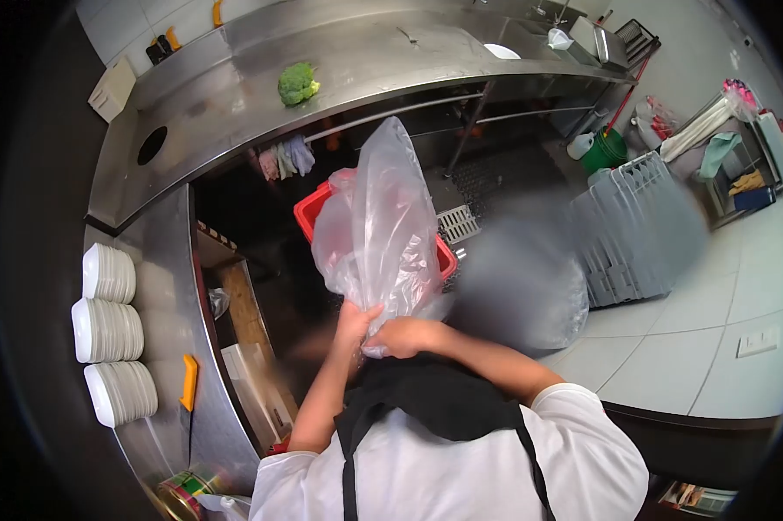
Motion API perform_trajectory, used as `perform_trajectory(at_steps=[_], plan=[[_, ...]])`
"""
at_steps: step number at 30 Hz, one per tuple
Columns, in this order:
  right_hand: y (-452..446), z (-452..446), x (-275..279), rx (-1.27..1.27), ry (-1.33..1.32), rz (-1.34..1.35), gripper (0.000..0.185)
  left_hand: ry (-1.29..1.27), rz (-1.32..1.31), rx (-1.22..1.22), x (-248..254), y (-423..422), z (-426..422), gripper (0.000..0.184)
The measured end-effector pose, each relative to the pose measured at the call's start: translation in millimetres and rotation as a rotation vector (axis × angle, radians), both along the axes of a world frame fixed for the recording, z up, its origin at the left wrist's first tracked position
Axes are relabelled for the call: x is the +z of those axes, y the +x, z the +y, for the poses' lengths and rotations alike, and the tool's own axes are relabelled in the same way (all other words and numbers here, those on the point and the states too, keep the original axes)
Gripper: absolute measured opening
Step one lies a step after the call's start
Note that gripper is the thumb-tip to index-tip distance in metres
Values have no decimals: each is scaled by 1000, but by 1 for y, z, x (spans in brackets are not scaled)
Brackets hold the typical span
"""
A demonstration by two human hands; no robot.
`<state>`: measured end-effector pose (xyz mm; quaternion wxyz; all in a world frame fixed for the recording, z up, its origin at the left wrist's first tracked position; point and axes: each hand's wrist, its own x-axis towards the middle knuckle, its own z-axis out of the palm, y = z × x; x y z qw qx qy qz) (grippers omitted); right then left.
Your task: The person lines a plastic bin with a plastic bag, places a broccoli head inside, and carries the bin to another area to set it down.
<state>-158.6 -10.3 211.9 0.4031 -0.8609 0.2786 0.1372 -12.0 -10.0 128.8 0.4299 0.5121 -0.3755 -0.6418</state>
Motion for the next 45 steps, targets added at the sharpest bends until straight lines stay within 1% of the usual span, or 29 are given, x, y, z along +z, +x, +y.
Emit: perform_trajectory(at_steps=[1, 2, 4, 5, 8, 10, 12, 13, 16, 18, 19, 21, 22, 23, 24, 25, 27, 28, 30, 32, 34, 35, 38, 39, 40, 41, 42, 44, 45], plan=[[-1, 4, -2, 15, -1, -13, 57, 123, -31, 13, -25, 6, 2, 50], [-7, 2, -2, -72, -24, -95, 57, 245, -58, 29, -41, 12, 5, 44], [-32, -7, 5, -244, -66, -249, 58, 525, 166, -35, -57, 21, 15, 40], [-46, -13, 12, -335, -22, -254, 64, 665, 281, -71, -63, 22, 19, 38], [-74, -26, 38, -723, -258, -408, 63, 699, 776, -292, -67, 6, 28, 40], [-96, -38, 42, -1002, -364, -404, 59, 680, 958, -219, -32, -23, 25, 46], [-122, -53, 35, -1273, -427, -344, 56, 482, 1414, -331, -8, -41, 12, 51], [-131, -58, 31, -1318, -441, -343, 55, 365, 1637, -387, 6, -47, 4, 54], [-162, -50, 24, -1550, -413, -600, 52, 474, 1392, 114, 46, -55, -22, 56], [-184, -37, 14, -1594, -448, -570, 52, 544, 1662, -47, 37, -44, -42, 56], [-186, -26, 24, -1631, -326, -486, 53, 456, 1603, -104, -2, -39, -53, 52], [-192, -7, 7, -1654, -333, -456, 53, 548, 1389, 249, -76, -27, -70, 49], [-194, 3, -4, -1665, -338, -443, 53, 585, 1269, 416, -98, -22, -75, 48], [-195, 13, -14, -1651, -318, -428, 53, 591, 1241, 455, -108, -17, -78, 46], [-184, 21, 4, -1657, -312, -321, 54, 593, 1213, 494, -113, -14, -80, 45], [-163, 30, 37, -1661, -303, -216, 55, 595, 1183, 533, -119, -11, -83, 44], [-154, 41, 46, -1644, -277, -77, 56, 580, 1169, 554, -134, -5, -80, 42], [-162, 45, 29, -1624, -263, -43, 57, 573, 1162, 565, -136, -2, -76, 41], [-187, 49, -18, -1605, -231, -91, 57, 521, 1168, 596, -133, 5, -63, 39], [-216, 48, -66, -1608, -189, -253, 55, 458, 1225, 604, -125, 11, -58, 37], [-224, 40, -71, -1627, -259, -299, 54, 393, 1318, 600, -131, 30, -50, 36], [-226, 35, -73, -1630, -289, -319, 54, 362, 1315, 630, -159, 38, -48, 36], [-223, 13, -66, -1609, -200, -273, 52, 426, 1317, 791, -162, 37, -56, 40], [-221, 3, -65, -1572, -214, -166, 52, 493, 1238, 740, -160, 31, -60, 42], [-219, -9, -67, -1555, -176, -202, 49, 557, 1161, 695, -155, 20, -66, 45], [-215, -20, -69, -1540, -39, -240, 50, 621, 1082, 658, -149, 9, -68, 47], [-211, -37, -69, -1516, 95, -283, 52, 744, 1101, 590, -137, -6, -72, 49], [-203, -67, -81, -1429, 177, -205, 70, 991, 1115, 445, -116, -34, -80, 52], [-198, -86, -90, -1348, 223, -250, 76, 1067, 1074, 395, -127, -41, -79, 52]])
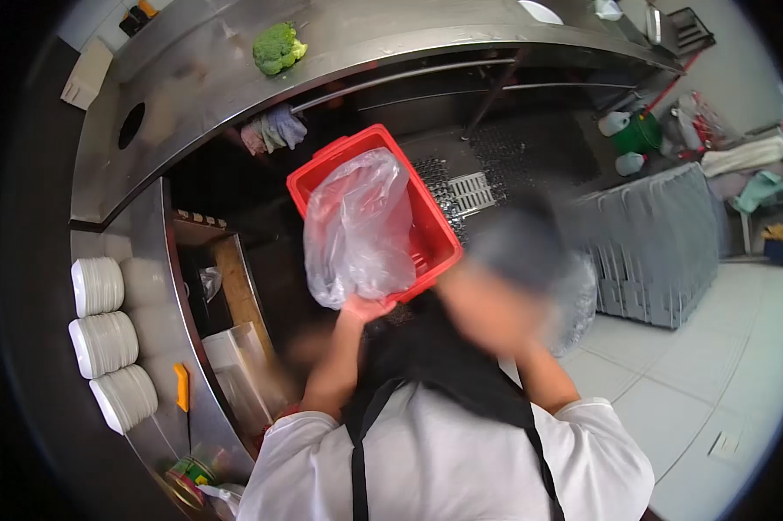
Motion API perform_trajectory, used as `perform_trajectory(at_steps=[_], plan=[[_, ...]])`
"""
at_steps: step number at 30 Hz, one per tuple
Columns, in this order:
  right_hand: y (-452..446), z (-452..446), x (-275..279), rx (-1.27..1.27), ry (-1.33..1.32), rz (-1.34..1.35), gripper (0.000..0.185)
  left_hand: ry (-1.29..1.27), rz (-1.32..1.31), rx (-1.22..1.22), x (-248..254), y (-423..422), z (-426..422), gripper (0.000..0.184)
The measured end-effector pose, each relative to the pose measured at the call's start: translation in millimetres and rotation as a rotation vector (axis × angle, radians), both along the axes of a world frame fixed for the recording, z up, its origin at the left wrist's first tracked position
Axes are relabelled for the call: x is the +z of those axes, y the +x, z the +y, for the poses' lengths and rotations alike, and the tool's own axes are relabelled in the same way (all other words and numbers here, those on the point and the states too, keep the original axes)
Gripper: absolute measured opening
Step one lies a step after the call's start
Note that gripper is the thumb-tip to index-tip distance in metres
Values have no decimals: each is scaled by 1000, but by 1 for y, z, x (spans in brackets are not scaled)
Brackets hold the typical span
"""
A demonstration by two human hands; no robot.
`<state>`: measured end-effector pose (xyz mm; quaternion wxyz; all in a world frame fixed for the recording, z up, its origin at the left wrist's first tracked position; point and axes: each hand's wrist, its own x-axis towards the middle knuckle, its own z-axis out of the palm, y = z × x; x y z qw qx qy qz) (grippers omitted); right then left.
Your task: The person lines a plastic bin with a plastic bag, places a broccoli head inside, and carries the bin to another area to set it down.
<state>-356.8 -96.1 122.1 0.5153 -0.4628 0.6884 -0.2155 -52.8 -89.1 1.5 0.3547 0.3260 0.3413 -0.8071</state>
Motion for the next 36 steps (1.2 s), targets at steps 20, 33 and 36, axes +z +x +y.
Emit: perform_trajectory(at_steps=[20, 33, 36], plan=[[67, -83, -280, 234, -275, 265, 32, -96, -736, -479, 31, 103, -30, 97], [35, -91, -139, -540, 137, -71, 24, -763, -1594, -1138, -78, 180, -234, 53], [-5, -97, -137, -704, -39, 182, 24, -760, -1504, -1119, -87, 224, -219, 50]])
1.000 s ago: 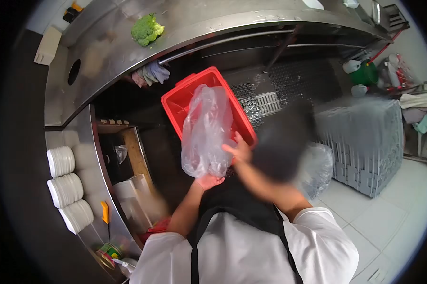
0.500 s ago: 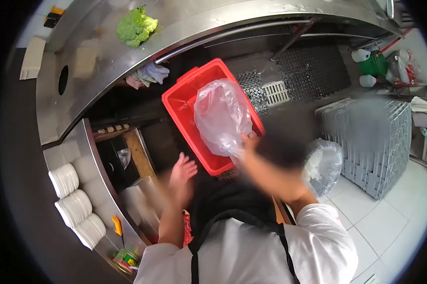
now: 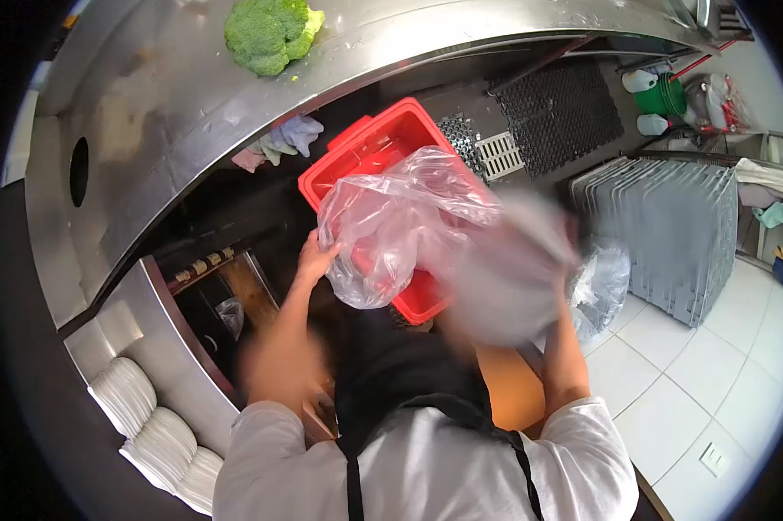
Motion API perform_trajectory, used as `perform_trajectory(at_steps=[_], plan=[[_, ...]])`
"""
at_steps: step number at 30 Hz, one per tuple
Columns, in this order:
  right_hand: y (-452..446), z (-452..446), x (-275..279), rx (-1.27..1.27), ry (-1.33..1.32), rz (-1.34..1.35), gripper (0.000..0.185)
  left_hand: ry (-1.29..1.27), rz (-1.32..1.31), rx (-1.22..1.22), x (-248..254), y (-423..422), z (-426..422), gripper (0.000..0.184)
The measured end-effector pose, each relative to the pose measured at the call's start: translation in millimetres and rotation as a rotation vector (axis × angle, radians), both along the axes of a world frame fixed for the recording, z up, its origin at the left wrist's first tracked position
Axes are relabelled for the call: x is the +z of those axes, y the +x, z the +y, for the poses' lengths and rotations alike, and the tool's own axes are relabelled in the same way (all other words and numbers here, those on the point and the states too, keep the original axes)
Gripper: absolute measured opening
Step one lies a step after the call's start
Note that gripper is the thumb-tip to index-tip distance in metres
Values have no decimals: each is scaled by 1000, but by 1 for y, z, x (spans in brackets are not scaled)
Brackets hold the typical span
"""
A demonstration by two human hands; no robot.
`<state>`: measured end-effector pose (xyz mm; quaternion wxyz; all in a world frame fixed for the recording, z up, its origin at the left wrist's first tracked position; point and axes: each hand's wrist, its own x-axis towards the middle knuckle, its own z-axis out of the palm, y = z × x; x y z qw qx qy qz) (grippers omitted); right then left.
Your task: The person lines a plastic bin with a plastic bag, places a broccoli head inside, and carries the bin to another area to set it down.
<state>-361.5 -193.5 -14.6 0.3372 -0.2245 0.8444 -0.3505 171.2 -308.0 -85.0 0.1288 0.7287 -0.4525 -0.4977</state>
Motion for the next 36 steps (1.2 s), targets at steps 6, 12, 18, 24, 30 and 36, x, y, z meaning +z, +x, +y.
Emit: perform_trajectory(at_steps=[6, 12, 18, 24, 30, 36], plan=[[38, -72, 53, -27, 83, 293, 23, -202, -58, 281, 1, -3, -4, 35], [58, -151, 50, 354, -47, 442, 33, -216, -230, 101, 37, -21, -76, 36], [24, -239, -42, 365, -162, 506, 29, -456, -279, 147, -57, -11, -145, 56], [105, -188, -8, 642, -48, 539, 42, -478, -380, -388, -20, -125, -70, 83], [141, -50, -103, 926, 633, 245, 38, -7, 43, -706, -59, -157, 8, 63], [108, -64, -74, 520, -99, 605, 38, -489, -202, -305, -14, -141, -15, 36]])
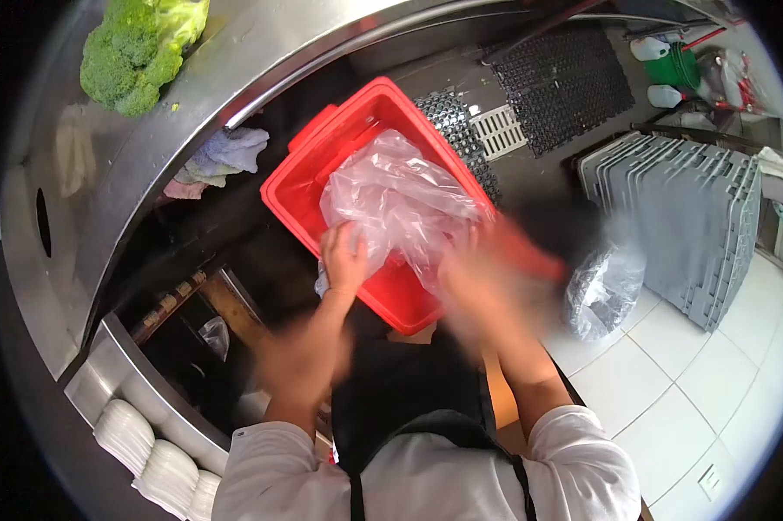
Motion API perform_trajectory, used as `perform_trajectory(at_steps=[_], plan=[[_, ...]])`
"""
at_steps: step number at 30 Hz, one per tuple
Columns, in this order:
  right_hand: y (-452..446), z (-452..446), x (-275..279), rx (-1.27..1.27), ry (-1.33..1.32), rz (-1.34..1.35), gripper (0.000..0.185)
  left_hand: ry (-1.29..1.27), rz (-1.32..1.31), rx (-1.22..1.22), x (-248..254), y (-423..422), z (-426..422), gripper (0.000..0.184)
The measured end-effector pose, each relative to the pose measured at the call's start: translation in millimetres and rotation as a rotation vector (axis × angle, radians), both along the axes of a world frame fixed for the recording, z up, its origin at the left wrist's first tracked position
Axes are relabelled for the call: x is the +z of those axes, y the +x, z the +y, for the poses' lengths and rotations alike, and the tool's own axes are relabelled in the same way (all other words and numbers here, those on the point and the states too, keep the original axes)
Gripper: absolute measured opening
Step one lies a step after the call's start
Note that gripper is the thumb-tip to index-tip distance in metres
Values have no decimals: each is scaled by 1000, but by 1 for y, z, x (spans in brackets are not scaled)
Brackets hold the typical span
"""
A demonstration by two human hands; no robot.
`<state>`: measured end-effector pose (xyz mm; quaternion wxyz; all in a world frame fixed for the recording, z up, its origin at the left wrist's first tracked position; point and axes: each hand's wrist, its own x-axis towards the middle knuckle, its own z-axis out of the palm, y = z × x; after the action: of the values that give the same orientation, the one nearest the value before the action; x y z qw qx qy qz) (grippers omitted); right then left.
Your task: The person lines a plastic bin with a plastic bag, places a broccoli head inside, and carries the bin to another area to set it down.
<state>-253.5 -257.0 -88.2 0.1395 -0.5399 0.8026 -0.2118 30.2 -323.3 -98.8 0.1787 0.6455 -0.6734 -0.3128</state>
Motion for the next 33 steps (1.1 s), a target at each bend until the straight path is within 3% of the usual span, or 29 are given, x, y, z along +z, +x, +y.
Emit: perform_trajectory(at_steps=[4, 8, 9, 10, 11, 13, 15, 16, 19, 22, 23, 25, 26, 27, 29, 33], plan=[[-23, 0, 31, -83, -51, 149, 40, 131, -478, 224, 3, 12, 10, 50], [-35, 43, 31, -273, 15, 195, 51, 668, -424, 326, -11, 13, 27, 64], [-37, 57, 25, -330, 58, 196, 53, 637, -307, 240, -43, 20, 44, 66], [-40, 70, 18, -396, 246, -56, 55, 791, -164, 222, -24, 10, 40, 66], [-42, 84, 9, -453, 436, -308, 57, 651, -147, 110, -39, 6, 57, 65], [-35, 98, 0, -290, 731, -482, 64, 650, -176, 134, -9, -8, 55, 73], [-6, 83, 33, -183, 307, 63, 67, 511, -171, 296, 16, -14, 54, 83], [7, 56, 57, -218, 162, -74, 68, 486, -147, 293, 32, -11, 44, 84], [64, -58, 152, 74, -177, -376, 72, 512, -173, 250, 63, -3, 37, 87], [145, -172, 249, 408, -489, -410, 90, 697, -375, 199, 54, 5, 36, 85], [171, -206, 270, 481, -590, -426, 99, 769, -268, 222, 40, 12, 39, 83], [222, -270, 305, 580, -695, -354, 111, 913, -50, 262, 2, 27, 45, 79], [243, -292, 304, 533, -719, -239, 98, 792, 78, 298, -11, 28, 53, 74], [264, -313, 305, 481, -740, -126, 86, 682, 40, 286, -8, 27, 57, 73], [277, -340, 295, 434, -644, -46, 85, 461, -33, 251, 16, 16, 60, 71], [262, -359, 303, 539, -518, -587, 85, 576, -115, 247, 37, 7, 53, 93]])
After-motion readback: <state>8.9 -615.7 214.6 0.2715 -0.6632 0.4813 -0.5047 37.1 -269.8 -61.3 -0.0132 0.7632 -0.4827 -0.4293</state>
